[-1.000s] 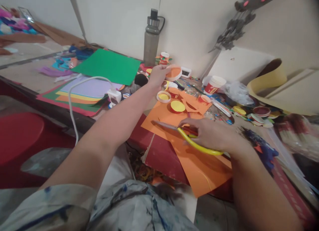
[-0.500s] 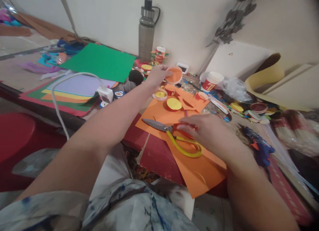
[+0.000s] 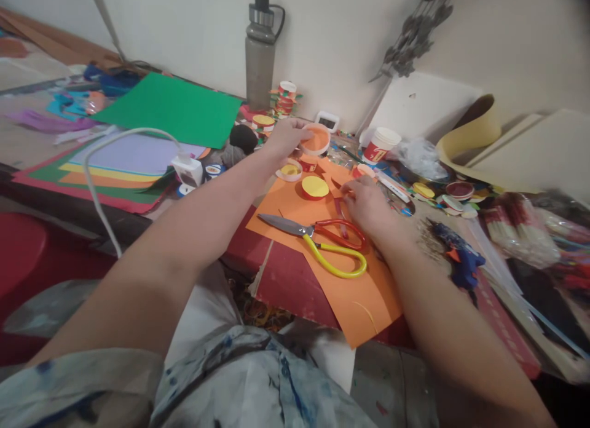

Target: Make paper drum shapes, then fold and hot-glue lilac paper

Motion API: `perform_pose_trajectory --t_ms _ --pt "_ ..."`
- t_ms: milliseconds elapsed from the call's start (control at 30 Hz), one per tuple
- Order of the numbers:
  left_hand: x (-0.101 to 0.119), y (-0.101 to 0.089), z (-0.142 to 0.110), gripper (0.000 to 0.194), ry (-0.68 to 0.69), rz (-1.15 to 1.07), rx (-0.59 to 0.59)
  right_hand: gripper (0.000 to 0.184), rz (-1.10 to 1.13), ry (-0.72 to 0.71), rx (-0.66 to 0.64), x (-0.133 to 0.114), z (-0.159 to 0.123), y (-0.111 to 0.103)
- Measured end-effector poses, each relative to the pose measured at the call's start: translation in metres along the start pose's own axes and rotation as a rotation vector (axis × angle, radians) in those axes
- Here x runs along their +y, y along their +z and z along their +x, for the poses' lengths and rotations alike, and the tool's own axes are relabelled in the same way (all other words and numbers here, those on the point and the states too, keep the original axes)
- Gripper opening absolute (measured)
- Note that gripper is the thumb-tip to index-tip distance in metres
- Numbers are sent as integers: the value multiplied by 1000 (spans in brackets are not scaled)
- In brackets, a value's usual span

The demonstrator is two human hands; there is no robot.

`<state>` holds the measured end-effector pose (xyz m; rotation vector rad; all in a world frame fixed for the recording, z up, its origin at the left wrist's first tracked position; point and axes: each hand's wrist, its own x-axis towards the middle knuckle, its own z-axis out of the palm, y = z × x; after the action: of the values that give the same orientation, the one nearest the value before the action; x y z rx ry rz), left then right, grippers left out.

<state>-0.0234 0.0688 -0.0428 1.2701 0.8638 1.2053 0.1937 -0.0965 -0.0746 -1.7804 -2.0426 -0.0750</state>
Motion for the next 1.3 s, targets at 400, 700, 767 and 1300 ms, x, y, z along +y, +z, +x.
perform_pose_trajectory --t_ms 400,700,767,1300 --pt "11 -7 -3 17 -58 62 5 17 920 153 -113 -26 -13 -82" --pt "28 -19 -14 14 -186 275 -202 35 995 -74 -713 -76 -34 -99" --pt "35 -16 -23 12 -206 338 -221 35 924 5 -401 -64 -27 -82" --pt "41 1 -32 9 -111 400 -27 42 255 -71 -57 -37 8 7"
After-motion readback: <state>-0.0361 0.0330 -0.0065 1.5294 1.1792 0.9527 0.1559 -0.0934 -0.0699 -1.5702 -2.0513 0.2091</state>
